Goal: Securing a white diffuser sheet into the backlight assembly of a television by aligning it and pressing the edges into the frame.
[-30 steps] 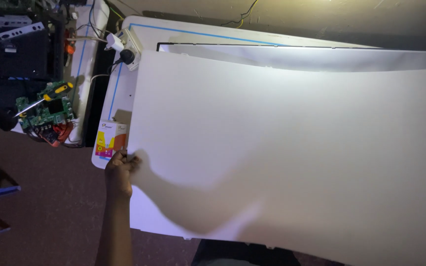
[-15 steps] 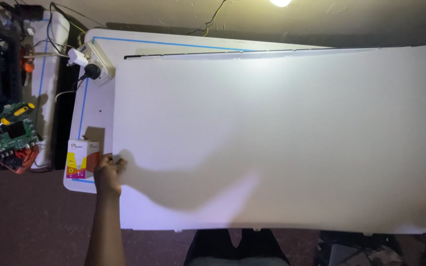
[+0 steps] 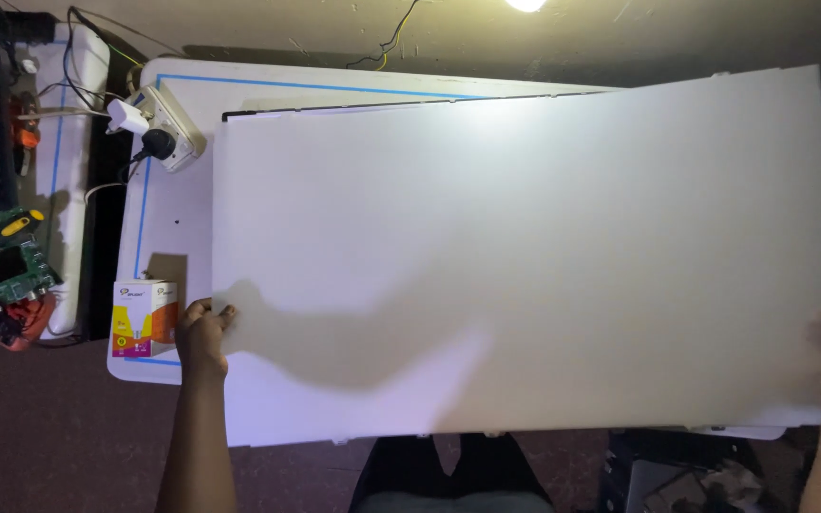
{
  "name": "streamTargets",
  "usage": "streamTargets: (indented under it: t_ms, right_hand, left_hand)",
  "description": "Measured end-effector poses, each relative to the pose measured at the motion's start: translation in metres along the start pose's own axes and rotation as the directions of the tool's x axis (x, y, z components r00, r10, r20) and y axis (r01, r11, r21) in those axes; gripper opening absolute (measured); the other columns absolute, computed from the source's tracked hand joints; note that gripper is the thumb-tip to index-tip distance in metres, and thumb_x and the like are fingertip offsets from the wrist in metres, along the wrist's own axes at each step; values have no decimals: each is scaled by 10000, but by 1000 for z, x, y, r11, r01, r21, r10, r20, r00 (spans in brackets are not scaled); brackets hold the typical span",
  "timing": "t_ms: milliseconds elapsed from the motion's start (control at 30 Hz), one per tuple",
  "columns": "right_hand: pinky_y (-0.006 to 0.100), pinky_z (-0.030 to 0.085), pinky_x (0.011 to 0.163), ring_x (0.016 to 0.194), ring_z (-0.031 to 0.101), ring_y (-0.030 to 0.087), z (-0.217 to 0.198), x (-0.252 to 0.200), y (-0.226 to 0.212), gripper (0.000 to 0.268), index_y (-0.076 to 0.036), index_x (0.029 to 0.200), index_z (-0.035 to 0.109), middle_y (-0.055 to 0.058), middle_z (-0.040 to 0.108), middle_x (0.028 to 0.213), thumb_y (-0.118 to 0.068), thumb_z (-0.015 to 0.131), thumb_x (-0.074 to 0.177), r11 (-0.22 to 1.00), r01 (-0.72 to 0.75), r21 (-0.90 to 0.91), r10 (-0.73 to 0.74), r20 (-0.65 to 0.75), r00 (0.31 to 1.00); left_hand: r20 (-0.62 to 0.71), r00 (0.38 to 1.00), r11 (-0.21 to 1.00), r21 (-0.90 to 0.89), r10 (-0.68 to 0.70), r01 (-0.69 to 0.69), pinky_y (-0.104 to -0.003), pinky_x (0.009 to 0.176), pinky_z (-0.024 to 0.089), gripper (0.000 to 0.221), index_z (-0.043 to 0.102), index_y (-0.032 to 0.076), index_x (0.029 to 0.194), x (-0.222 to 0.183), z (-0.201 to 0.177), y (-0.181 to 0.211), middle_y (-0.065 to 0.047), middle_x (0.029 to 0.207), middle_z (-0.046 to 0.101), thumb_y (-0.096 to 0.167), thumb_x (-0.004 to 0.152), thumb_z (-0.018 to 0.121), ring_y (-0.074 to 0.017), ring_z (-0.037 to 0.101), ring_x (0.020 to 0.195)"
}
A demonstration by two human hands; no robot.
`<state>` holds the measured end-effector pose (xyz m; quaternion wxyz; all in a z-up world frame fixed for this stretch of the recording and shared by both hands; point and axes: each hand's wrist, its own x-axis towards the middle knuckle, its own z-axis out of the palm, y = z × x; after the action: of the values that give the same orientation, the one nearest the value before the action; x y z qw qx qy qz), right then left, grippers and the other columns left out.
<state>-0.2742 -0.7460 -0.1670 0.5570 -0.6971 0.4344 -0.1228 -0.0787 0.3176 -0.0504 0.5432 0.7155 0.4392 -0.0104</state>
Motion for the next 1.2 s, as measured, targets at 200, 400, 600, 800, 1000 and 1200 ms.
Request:
streamTargets:
  t_ms: [200,400,600,800,1000,1200]
  right_hand:
    - [331,535,868,995,648,58,18,-18,-1,178,-339,1135,650,-151,677,1122,-345,823,1092,986,-145,-81,136,-106,985]
    - [305,397,678,842,547,11,-12,-44,-14,256,-372,1027,560,-205,556,980,-374,686,1250,995,-94,44,93,28,995]
    - [252,485,979,1037,585,12,-11,-30,2,184,-366,1129,600,-197,594,1108,-376,776,1184,994,33,102,-26,-62,998]
    - [205,447,746,862,592,-12,-3,-50,-30,243,-354,1033,606,-204,603,997,-407,739,1230,998,5,69,-9,55,998]
    - [334,490,899,1010,637,101,17,-47,-43,174,-289,1178,674,-114,644,1119,-392,809,1138,991,1,-132,-12,-89,996]
    - [279,543,902,1044,688,96,43,-62,-63,327,-213,1383,758,-42,744,1201,-296,818,1072,969,26,-248,-61,-137,989]
  left_hand:
    - [-7,999,981,192,37,-35,-291,983,519,410,693,58,1313,-17,5,23,-63,1204,717,0,914,771,-163,678,1098]
    - [54,998,998,-54,15,-12,-261,904,619,364,706,93,1176,-5,0,18,-52,1067,744,-113,882,762,-146,718,977]
    - [29,1000,999,-35,-9,10,-212,909,564,271,730,123,1056,-13,21,16,-1,989,760,-69,866,761,-95,705,936]
    - [-17,1000,998,62,-17,18,-219,973,526,347,668,88,1238,-24,22,25,-47,1085,765,-72,930,678,-110,739,1011]
    - [-27,995,953,290,93,-81,-338,919,538,380,691,95,1318,-49,25,43,-63,1161,772,84,943,750,-202,716,1030]
    - [-25,971,879,432,237,-203,-428,814,548,569,639,117,1447,-70,30,71,-101,1107,710,65,900,789,-281,689,977]
